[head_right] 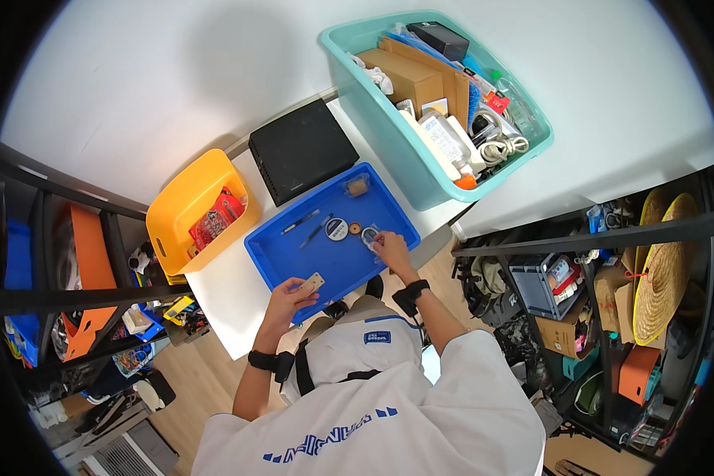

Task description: Sort and organize various small household items into bins and onto shelves.

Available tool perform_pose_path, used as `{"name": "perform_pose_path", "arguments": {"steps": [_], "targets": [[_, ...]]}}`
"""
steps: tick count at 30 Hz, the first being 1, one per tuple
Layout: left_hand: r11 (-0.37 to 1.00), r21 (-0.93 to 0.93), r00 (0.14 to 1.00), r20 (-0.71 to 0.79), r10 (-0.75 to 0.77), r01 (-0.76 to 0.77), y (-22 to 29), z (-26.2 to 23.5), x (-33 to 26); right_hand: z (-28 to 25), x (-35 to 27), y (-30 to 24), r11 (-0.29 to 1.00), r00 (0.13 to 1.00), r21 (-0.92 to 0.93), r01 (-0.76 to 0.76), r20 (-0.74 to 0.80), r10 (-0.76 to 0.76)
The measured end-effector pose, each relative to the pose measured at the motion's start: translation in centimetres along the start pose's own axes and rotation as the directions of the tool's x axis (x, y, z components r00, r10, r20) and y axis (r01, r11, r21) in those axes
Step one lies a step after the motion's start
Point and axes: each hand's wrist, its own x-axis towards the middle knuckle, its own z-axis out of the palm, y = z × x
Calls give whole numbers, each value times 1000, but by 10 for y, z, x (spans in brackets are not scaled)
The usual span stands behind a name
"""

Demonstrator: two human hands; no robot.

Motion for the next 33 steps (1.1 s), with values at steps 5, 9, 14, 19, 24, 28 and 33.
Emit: {"name": "perform_pose_path", "arguments": {"steps": [5,9,14,19,24,28,33], "targets": [[956,-290,999,-6,-41,37,-8,-11,-7,18,17,35,915,984,-399,61,-129,-122],[965,-260,999,-10,-36,32,-19,-18,-6,30,27,44,853,985,-519,49,-116,-127],[972,-235,999,-12,-35,31,-22,-5,5,27,30,46,793,977,-601,100,-94,-194],[980,-199,996,-80,-43,27,-26,20,27,0,17,-9,961,964,-214,174,238,-121],[972,-228,996,-63,-66,50,-24,56,48,-9,-15,-43,974,868,202,102,461,-187],[927,-353,990,-24,-142,125,-21,81,58,-6,-26,-36,956,905,114,269,310,-292],[969,-244,996,-72,-52,33,-29,98,66,-15,-35,-43,969,929,103,224,279,-244]]}}
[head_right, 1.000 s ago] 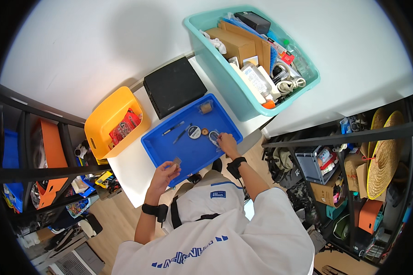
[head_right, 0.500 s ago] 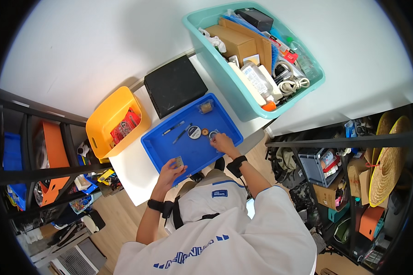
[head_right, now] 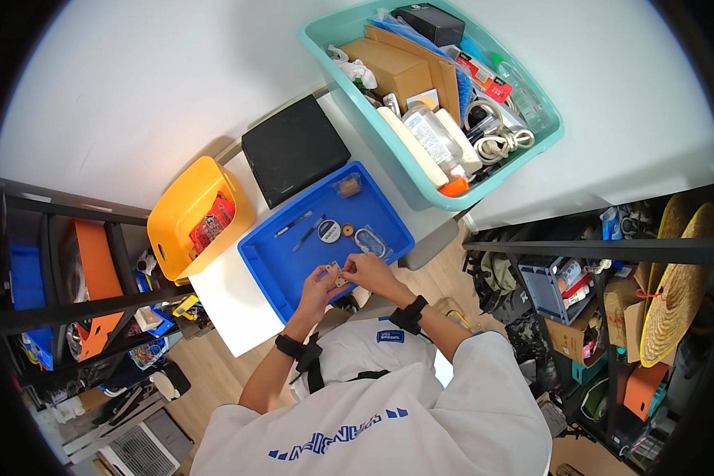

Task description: Sort and organize various small household items into bins and onto shelves.

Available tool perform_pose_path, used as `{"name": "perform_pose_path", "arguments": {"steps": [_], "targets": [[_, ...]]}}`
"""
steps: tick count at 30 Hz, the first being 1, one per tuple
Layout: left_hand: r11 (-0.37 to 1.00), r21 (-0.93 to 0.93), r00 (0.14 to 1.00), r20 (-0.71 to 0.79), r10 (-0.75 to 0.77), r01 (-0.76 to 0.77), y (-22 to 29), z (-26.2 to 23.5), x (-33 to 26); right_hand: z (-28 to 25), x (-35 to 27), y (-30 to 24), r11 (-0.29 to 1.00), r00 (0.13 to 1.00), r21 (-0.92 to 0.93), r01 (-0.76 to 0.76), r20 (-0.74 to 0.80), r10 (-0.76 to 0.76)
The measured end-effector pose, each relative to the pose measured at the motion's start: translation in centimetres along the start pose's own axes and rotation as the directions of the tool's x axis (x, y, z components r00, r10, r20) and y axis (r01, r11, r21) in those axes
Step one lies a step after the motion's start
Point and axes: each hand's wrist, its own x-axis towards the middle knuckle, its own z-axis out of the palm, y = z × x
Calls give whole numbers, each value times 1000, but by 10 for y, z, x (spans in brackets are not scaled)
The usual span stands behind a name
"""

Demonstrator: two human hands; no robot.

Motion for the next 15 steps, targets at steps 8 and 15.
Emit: {"name": "perform_pose_path", "arguments": {"steps": [8,15], "targets": [[997,56,998,-31,53,-51,1,16,7,-33,2,5,987,996,154,49,71,-60],[995,-27,989,-116,89,-93,12,8,-6,-46,49,55,995,996,-98,-34,-86,25]]}}
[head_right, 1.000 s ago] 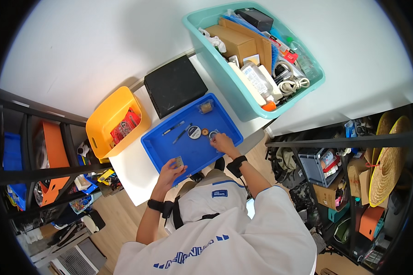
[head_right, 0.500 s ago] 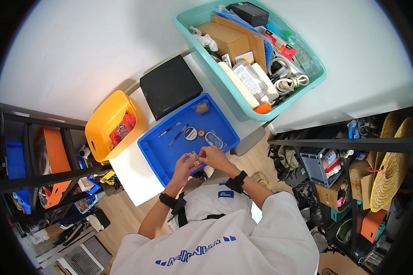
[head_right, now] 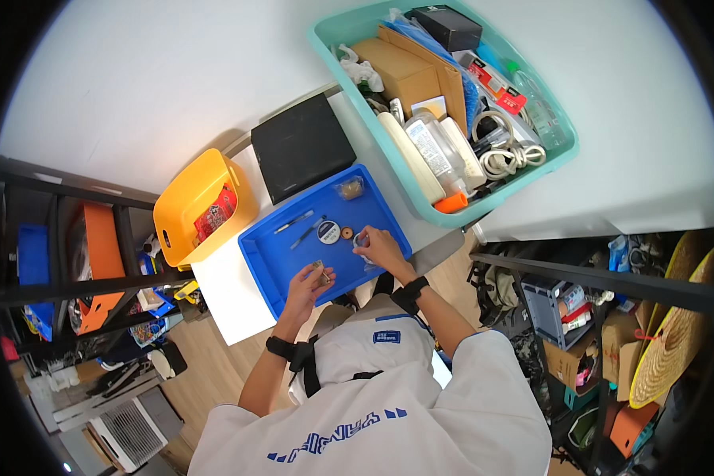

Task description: Sort and organize various small household items into bins and onto shelves.

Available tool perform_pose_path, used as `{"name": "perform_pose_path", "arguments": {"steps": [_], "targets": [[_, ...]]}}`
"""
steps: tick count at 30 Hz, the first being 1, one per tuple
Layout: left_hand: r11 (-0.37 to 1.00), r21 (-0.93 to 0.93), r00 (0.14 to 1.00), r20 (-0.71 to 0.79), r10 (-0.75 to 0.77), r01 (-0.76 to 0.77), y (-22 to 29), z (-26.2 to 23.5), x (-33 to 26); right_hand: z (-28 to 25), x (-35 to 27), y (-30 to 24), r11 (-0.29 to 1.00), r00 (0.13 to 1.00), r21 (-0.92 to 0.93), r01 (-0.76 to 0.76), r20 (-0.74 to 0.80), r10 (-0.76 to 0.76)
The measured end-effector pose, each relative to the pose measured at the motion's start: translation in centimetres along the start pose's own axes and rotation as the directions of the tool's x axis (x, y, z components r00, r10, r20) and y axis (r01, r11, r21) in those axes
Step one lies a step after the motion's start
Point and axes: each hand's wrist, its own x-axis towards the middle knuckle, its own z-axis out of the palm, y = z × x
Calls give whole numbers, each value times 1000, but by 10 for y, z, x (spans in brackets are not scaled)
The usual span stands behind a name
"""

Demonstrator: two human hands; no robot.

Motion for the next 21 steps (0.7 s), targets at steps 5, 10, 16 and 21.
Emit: {"name": "perform_pose_path", "arguments": {"steps": [5,10,16,21], "targets": [[1000,-31,999,-53,1,-2,-1,-18,-16,29,33,10,980,995,-173,100,-3,-102],[997,-70,992,-122,22,-31,-9,-30,-28,52,56,15,969,997,-237,72,14,-71],[990,-142,980,-197,0,-28,-22,-43,-35,54,61,13,950,995,-299,93,55,-81],[982,-181,982,-187,13,-47,-17,-53,-36,27,31,-50,922,888,386,20,416,-193]]}}
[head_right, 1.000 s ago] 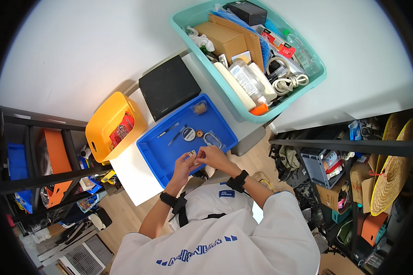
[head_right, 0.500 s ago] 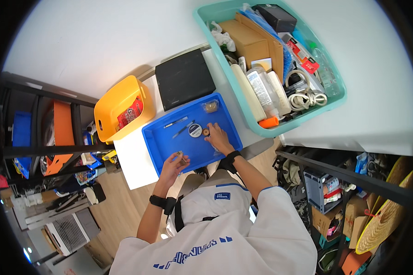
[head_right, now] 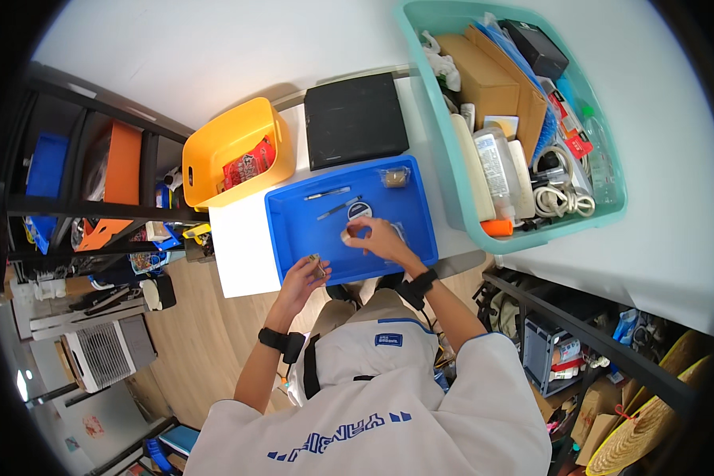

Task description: Sort and organize various small household items into bins and onto shelves.

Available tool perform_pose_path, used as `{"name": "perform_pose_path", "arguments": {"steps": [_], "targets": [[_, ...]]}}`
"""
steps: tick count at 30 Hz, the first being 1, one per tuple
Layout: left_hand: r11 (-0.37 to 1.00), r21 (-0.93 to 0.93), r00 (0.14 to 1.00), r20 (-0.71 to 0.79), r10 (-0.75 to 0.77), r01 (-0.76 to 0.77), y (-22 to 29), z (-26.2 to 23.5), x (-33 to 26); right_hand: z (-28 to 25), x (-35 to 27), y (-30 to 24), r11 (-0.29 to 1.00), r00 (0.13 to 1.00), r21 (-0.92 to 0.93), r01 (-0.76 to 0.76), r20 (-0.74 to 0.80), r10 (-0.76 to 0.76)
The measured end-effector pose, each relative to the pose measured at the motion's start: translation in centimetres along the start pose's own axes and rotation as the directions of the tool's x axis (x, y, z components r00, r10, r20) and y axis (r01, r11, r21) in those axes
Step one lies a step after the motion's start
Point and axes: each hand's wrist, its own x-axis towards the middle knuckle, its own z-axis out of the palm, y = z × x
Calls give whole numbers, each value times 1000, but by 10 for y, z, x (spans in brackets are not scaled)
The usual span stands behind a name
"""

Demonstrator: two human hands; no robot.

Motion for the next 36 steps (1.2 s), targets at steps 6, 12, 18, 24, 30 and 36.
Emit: {"name": "perform_pose_path", "arguments": {"steps": [6,12,18,24,30,36], "targets": [[1000,21,993,121,-14,12,36,18,-22,29,-36,-84,990,986,27,136,92,-138],[997,-80,989,146,32,-20,63,5,-57,75,-40,-118,909,946,-261,325,70,-318],[990,-126,986,146,74,-56,79,-26,-83,122,-34,-135,819,898,-386,424,59,-437],[994,-95,979,186,79,-62,89,-47,-100,159,-35,-143,799,885,-406,444,59,-462],[995,-77,969,233,86,-70,74,-64,-94,177,-38,-134,820,891,-405,403,-32,-454],[955,-298,941,318,110,-11,77,-77,-97,152,-51,-138,903,934,-361,234,-175,-312]]}}
